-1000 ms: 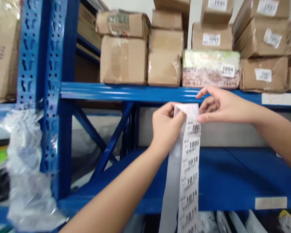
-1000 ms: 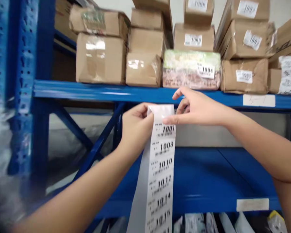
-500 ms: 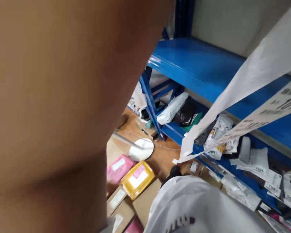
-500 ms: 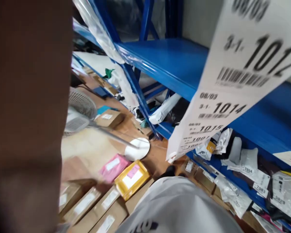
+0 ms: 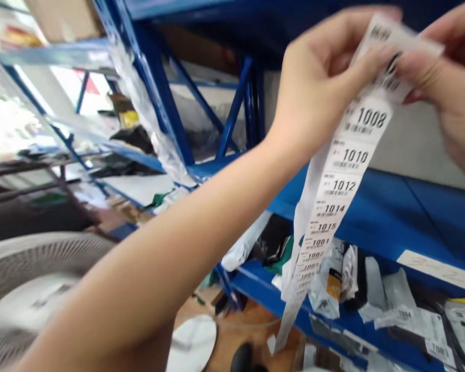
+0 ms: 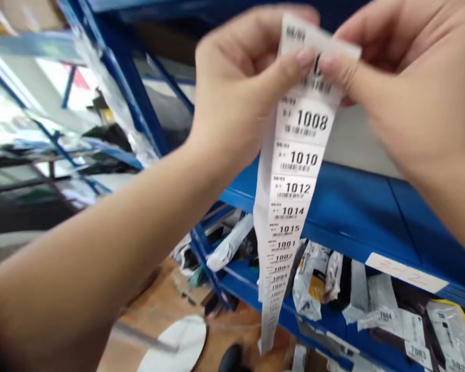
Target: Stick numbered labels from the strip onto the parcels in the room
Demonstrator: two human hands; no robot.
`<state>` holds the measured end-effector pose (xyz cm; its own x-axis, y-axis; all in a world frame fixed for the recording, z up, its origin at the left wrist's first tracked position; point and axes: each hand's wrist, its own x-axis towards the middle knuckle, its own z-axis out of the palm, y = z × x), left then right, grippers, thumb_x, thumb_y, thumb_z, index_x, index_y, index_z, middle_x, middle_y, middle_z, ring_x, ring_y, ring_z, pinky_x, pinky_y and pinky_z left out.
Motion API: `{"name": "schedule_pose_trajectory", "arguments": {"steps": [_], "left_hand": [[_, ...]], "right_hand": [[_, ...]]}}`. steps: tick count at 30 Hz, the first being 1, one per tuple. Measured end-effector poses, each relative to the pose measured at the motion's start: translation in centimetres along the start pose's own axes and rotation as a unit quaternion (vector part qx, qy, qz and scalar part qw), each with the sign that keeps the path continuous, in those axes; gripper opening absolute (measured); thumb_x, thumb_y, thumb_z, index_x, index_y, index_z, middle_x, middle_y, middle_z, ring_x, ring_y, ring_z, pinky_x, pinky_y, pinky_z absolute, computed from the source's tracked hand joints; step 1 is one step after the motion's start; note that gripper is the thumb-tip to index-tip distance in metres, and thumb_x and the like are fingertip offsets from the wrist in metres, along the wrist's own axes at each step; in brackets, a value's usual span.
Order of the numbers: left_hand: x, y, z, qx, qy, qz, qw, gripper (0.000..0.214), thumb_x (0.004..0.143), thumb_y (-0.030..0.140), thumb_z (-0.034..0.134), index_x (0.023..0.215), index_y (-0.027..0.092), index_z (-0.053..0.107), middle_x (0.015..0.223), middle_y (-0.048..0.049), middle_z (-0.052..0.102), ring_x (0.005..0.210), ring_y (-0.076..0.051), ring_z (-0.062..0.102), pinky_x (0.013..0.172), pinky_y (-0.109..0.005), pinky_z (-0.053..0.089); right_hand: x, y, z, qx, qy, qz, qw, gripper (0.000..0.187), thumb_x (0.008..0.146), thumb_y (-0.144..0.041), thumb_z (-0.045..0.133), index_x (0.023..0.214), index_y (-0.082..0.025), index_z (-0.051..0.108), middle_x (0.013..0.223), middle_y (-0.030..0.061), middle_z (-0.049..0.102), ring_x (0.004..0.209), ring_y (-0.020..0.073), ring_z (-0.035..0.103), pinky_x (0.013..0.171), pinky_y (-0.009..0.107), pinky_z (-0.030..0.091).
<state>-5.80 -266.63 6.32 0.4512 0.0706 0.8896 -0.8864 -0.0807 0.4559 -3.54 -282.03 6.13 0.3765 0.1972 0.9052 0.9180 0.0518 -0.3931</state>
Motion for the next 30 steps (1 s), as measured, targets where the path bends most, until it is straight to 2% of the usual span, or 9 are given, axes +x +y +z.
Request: {"name": "schedule_pose_trajectory", "arguments": {"steps": [3,7,9,13,20,22,25,28,30], "left_hand": [[-0.1,-1.2,0.1,-0.044,0.014,-0.002,0.999,0.017,0.086,0.009,0.066,0.07,0.015,0.065,0.065,0.0052,0.068,0.064,-0.01,0.069,0.058,-0.018,0.052],[-0.1,-3.2,-1.5,0.004,0.075,-0.024,0.997,0.029,0.085,0.03,0.072,0.063,0.018,0.058,0.057,0.003,0.061,0.061,-0.012,0.066,0.049,-0.018,0.046],[0.5,-3.6,-2.8,-0.014,0.064,-0.022,0.998,0.027,0.081,0.037,0.076,0.068,0.019,0.06,0.061,0.0024,0.064,0.062,-0.012,0.066,0.05,-0.019,0.047],[2.6,-3.6,-6.2,-0.059,-0.001,-0.019,0.998,0.03,0.069,0.041,0.084,0.081,0.019,0.068,0.074,-0.0003,0.072,0.065,-0.013,0.067,0.054,-0.021,0.051],[6.5,-4.8,-14.2,-0.027,-0.004,-0.022,0.999,0.035,0.071,0.05,0.078,0.067,0.017,0.067,0.065,-0.0029,0.07,0.055,-0.013,0.062,0.049,-0.023,0.046],[7.3,-5.3,-16.2,0.026,-0.023,-0.016,0.999,0.039,0.071,0.049,0.078,0.057,0.017,0.062,0.056,-0.0011,0.065,0.049,-0.012,0.056,0.044,-0.022,0.04],[8.2,-6.1,-18.5,0.056,-0.071,0.005,0.996,0.044,0.074,0.05,0.075,0.051,0.017,0.059,0.052,-0.0008,0.062,0.049,-0.012,0.055,0.045,-0.022,0.038],[9.0,-6.6,-19.7,0.004,-0.088,0.036,0.995,0.043,0.08,0.056,0.067,0.058,0.018,0.064,0.062,-0.0031,0.068,0.058,-0.015,0.061,0.051,-0.025,0.045],[9.5,-6.5,-20.0,-0.027,-0.087,0.05,0.995,0.043,0.08,0.057,0.066,0.061,0.018,0.066,0.066,-0.0039,0.07,0.061,-0.016,0.063,0.052,-0.025,0.047]], "right_hand": [[0.7,-0.1,0.5,-0.09,0.065,-0.082,0.991,0.012,0.074,-0.019,0.083,0.072,-0.019,0.071,0.067,-0.0041,0.069,0.065,0.0093,0.064,0.065,0.026,0.054],[1.2,1.2,2.3,-0.135,0.066,-0.136,0.979,0.011,0.081,-0.029,0.078,0.078,-0.02,0.072,0.075,-0.0007,0.071,0.068,0.014,0.067,0.061,0.03,0.055],[2.0,1.3,3.3,-0.167,0.069,-0.161,0.97,0.013,0.083,-0.034,0.075,0.079,-0.022,0.073,0.082,0.0013,0.071,0.078,0.0183,0.068,0.066,0.033,0.056],[4.8,0.7,6.0,-0.207,0.073,-0.209,0.953,0.014,0.086,-0.037,0.072,0.081,-0.024,0.073,0.084,0.0031,0.07,0.088,0.023,0.068,0.076,0.038,0.056],[11.5,0.6,12.9,-0.315,0.114,-0.275,0.901,0.011,0.091,-0.032,0.065,0.086,-0.024,0.072,0.089,0.0043,0.07,0.089,0.022,0.065,0.084,0.038,0.053],[13.9,0.7,13.6,-0.341,0.155,-0.283,0.883,0.013,0.093,-0.034,0.062,0.089,-0.025,0.07,0.092,0.0054,0.069,0.092,0.0227,0.065,0.085,0.038,0.053],[17.3,0.3,12.9,-0.377,0.194,-0.262,0.867,0.017,0.093,-0.039,0.06,0.091,-0.023,0.067,0.088,0.0058,0.068,0.091,0.0236,0.065,0.083,0.039,0.053],[18.9,-0.4,12.0,-0.432,0.167,-0.214,0.86,0.018,0.089,-0.04,0.066,0.088,-0.022,0.065,0.081,0.0054,0.066,0.088,0.025,0.064,0.082,0.04,0.053],[18.7,-1.1,12.4,-0.474,0.157,-0.188,0.846,0.02,0.083,-0.039,0.073,0.089,-0.022,0.063,0.085,0.0068,0.065,0.093,0.0271,0.063,0.085,0.042,0.052]]}}
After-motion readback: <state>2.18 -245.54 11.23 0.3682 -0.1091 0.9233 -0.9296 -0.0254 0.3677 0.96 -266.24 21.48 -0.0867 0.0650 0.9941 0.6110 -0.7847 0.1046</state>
